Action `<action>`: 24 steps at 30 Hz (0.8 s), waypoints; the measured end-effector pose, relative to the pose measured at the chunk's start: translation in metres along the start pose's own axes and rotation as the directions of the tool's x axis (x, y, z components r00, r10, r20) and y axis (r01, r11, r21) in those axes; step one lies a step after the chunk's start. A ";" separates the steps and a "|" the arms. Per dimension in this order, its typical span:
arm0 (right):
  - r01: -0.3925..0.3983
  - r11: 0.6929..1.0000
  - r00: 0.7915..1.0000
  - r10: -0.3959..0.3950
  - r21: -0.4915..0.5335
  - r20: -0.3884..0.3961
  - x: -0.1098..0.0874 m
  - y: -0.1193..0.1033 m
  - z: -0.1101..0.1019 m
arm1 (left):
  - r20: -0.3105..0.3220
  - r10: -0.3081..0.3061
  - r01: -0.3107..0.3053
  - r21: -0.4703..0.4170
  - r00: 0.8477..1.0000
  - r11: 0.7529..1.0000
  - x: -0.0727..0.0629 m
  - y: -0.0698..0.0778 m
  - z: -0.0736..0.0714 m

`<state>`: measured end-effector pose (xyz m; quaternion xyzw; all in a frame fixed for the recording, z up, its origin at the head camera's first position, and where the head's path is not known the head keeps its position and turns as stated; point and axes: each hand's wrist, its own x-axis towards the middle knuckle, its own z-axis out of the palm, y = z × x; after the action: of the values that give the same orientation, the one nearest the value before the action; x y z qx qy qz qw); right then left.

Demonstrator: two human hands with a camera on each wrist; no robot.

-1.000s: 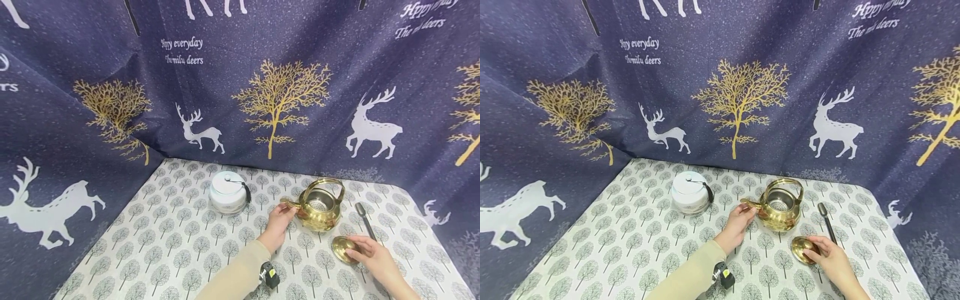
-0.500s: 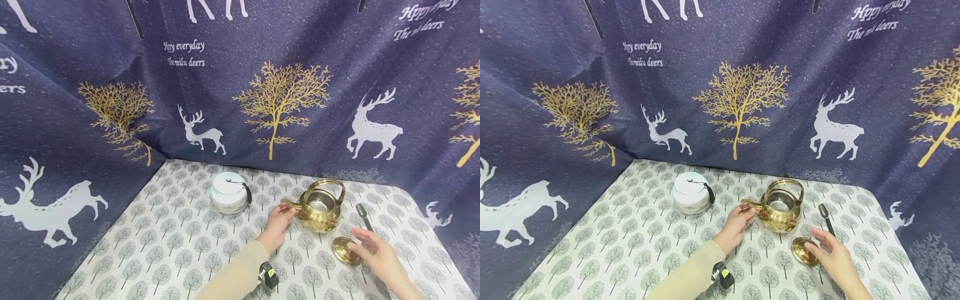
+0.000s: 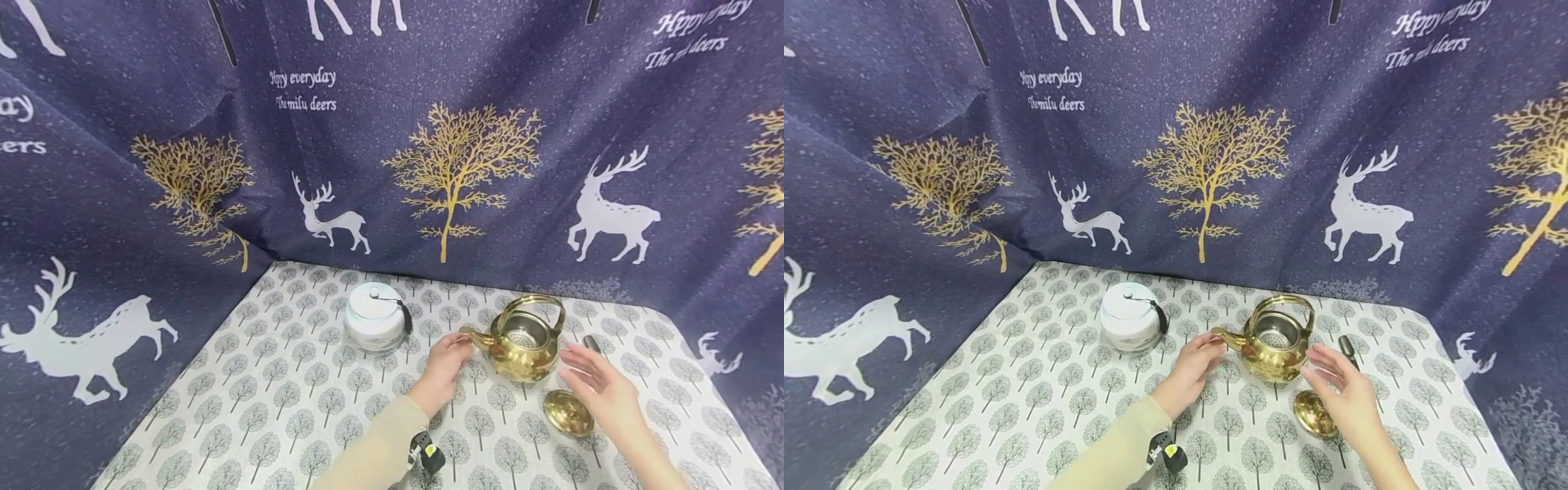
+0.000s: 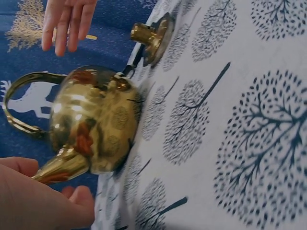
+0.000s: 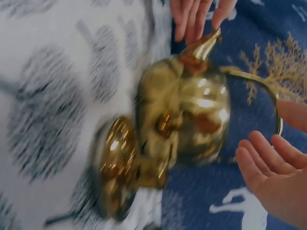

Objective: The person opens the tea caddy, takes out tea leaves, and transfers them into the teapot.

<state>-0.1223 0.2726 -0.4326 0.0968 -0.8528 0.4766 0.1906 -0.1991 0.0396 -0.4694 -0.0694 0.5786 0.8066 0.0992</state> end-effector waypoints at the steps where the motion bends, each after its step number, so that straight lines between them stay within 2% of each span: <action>1: 0.008 1.000 1.000 -0.008 0.010 -0.002 0.003 -0.003 0.003 | 0.006 -0.001 0.001 0.009 1.000 1.000 -0.001 0.002 -0.002; 6: 0.028 0.999 0.999 -0.029 0.042 0.025 0.016 -0.019 0.023 | 0.054 -0.013 0.011 0.026 0.998 1.000 -0.004 0.014 -0.017; 11: 0.023 0.990 0.997 -0.032 0.139 0.067 0.029 -0.036 0.042 | 0.091 0.003 -0.001 -0.024 0.996 1.000 -0.006 0.031 -0.031; 16: 0.033 0.959 0.996 -0.054 0.280 0.066 0.043 -0.049 0.064 | 0.134 0.052 -0.043 -0.069 0.990 0.997 -0.008 0.048 -0.045; 21: 0.049 0.924 0.994 -0.082 0.380 0.071 0.056 -0.054 0.087 | 0.166 0.081 -0.073 -0.058 0.983 0.996 -0.013 0.070 -0.062; 24: 0.030 0.899 0.992 -0.079 0.436 0.094 0.064 -0.054 0.101 | 0.178 0.111 -0.105 -0.046 0.978 0.993 -0.017 0.085 -0.074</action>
<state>-0.1847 0.1596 -0.4117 0.1865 -0.7314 0.6427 0.1308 -0.2036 -0.0586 -0.4111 0.0335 0.5553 0.8242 0.1060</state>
